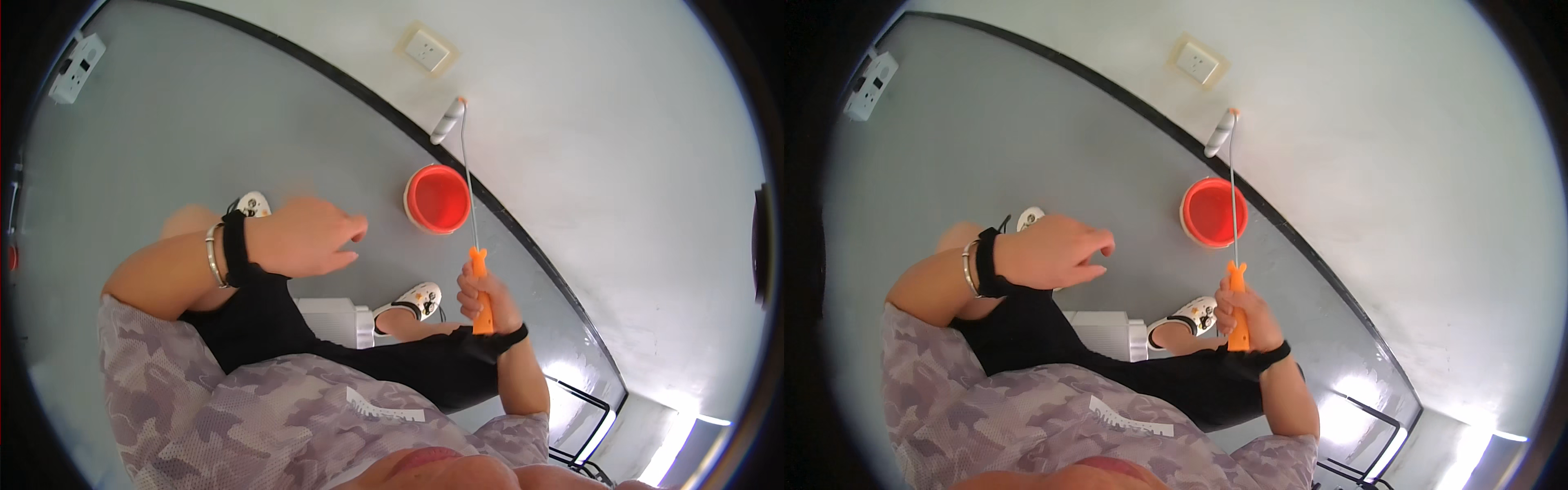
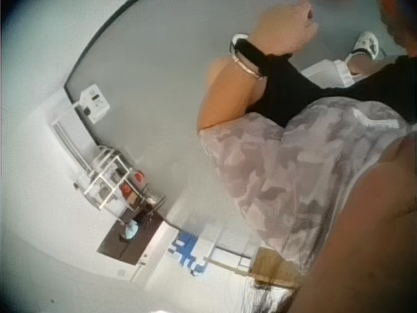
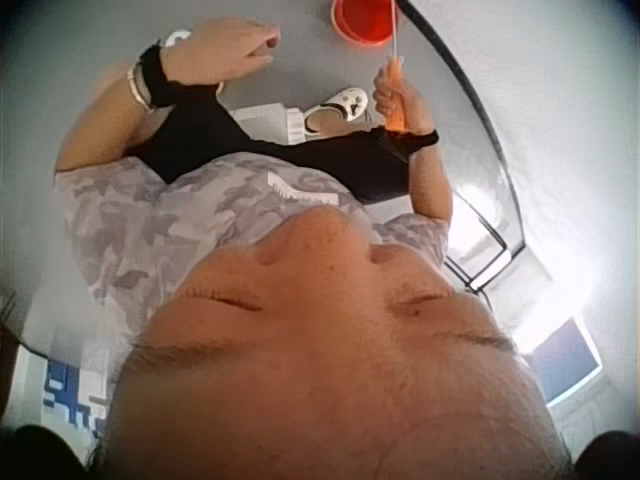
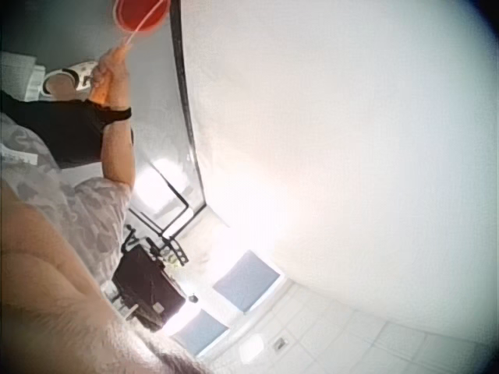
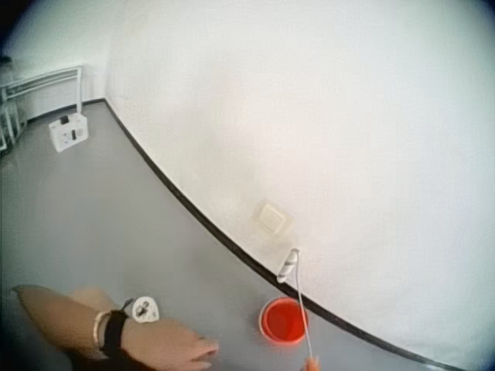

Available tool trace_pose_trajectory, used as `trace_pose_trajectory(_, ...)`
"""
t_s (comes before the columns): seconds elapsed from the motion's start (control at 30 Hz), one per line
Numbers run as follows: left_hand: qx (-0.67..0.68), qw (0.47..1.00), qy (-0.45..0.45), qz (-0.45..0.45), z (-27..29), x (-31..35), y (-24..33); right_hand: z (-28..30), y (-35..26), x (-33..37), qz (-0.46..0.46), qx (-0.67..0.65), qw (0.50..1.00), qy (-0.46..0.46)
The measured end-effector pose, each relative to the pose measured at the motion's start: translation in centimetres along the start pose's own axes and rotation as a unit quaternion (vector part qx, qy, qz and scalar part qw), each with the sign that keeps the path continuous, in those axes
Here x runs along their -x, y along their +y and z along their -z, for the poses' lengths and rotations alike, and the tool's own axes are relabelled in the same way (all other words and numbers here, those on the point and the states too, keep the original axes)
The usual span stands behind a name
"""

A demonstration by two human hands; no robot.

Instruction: Apply white paint to a wall using a small roller tool.

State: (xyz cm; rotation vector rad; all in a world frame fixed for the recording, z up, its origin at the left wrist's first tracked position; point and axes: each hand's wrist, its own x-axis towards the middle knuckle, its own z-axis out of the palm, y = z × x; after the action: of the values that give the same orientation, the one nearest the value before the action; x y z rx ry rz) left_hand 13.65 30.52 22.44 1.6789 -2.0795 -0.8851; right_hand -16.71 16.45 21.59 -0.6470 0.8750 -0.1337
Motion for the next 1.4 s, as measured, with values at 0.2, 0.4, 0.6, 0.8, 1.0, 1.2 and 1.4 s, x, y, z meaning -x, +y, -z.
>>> trace_pose_trajectory(0.2, -0.064, 0.995, -0.08, -0.016, -3.9, -0.6, -1.4, 0.4, -3.2, -6.0, 0.023, 0.315, 0.948, 0.042)
trace_pose_trajectory(0.4, -0.038, 0.996, -0.082, 0.001, -2.6, -1.0, -0.3, -1.0, -3.9, -9.6, 0.01, 0.332, 0.942, 0.043)
trace_pose_trajectory(0.6, -0.03, 0.997, -0.068, 0.0, -2.7, -0.8, -0.6, -1.7, -4.9, -14.0, -0.008, 0.307, 0.952, 0.016)
trace_pose_trajectory(0.8, -0.045, 0.996, -0.073, 0.007, -2.6, -0.8, -0.8, -3.3, -4.3, -19.9, -0.004, 0.484, 0.875, 0.0)
trace_pose_trajectory(1.0, -0.044, 0.996, -0.071, -0.034, -1.8, -2.0, 0.0, -6.4, -5.7, -25.7, 0.067, 0.523, 0.85, 0.002)
trace_pose_trajectory(1.2, -0.061, 0.997, -0.031, -0.036, -2.3, -1.7, -1.0, -4.9, -7.2, -30.2, 0.15, 0.794, 0.563, 0.174)
trace_pose_trajectory(1.4, -0.071, 0.997, -0.019, -0.022, -1.8, -1.6, -0.8, -2.8, -7.6, -27.0, 0.084, 0.702, 0.681, 0.189)
